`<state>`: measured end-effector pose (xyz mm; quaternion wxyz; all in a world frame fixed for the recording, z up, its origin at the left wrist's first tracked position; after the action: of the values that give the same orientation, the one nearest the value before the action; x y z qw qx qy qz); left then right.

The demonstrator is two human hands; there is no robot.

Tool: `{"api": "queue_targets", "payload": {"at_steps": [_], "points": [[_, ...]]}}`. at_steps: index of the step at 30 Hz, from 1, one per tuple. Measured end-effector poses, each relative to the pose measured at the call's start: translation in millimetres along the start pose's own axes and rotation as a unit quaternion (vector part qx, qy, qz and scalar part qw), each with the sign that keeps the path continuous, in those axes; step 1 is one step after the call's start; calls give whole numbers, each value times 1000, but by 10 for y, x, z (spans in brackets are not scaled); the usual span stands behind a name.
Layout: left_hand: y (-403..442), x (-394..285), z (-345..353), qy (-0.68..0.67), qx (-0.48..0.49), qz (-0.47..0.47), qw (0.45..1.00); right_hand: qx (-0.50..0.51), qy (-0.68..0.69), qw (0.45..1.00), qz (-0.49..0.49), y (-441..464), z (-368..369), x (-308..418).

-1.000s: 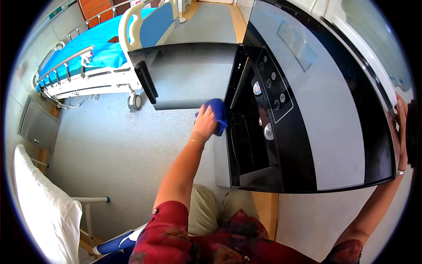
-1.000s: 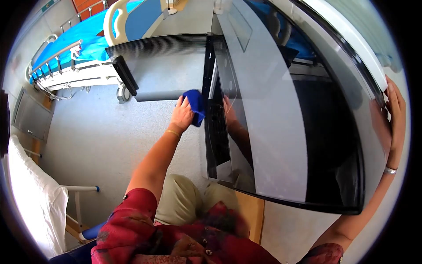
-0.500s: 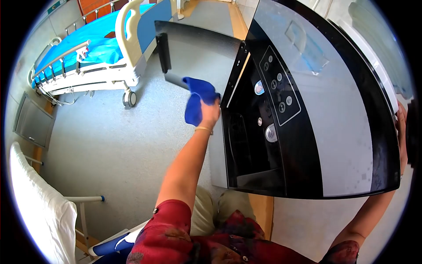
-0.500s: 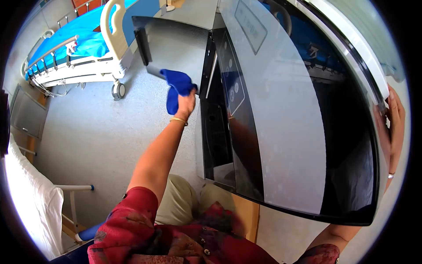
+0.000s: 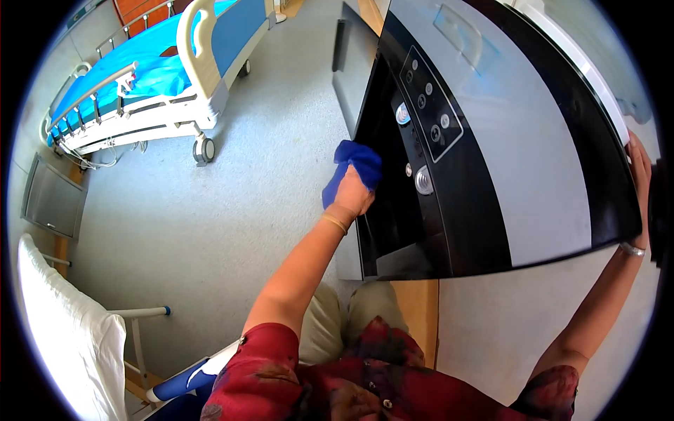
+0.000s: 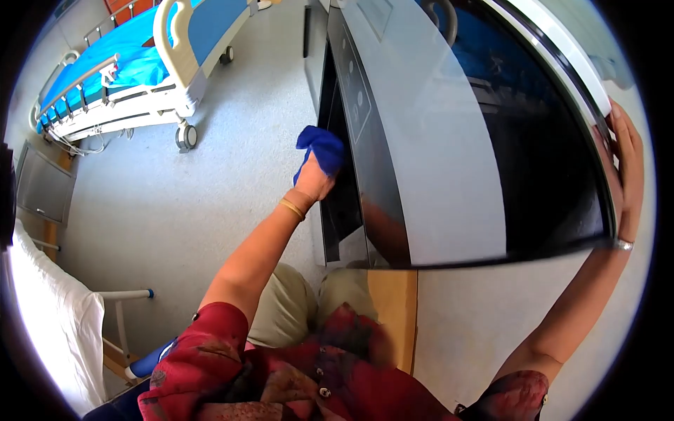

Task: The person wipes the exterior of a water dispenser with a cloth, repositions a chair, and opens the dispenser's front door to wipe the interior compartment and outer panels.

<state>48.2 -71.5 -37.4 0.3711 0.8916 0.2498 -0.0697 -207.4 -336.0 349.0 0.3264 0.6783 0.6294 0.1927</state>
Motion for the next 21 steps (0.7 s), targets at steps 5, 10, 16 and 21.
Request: {"api": "queue_targets", "payload": {"at_steps": [5,10,16,21], "points": [[-105,-139,232,149,259,-49,953,25,245,939,238,116,57,-191],[-249,-318,28,62,261,-42,962,26,260,937,230,187,110,-48],[-729,-636,-181,3,300,40,953,53,236,946,214,203,142,-95],[-813,-560,-299,-208,270,-13,940,64,243,940,230,230,168,-44]]}}
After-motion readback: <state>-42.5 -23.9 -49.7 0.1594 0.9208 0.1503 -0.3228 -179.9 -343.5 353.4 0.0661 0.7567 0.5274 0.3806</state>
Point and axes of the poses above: each hand's wrist, its own y-axis towards the middle knuckle, its own z-axis out of the palm, x = y × z, the point moved 4 cm from there along y, towards the middle knuckle, and after that the axes turned 3 degrees about -x, right-handed, at the moved point
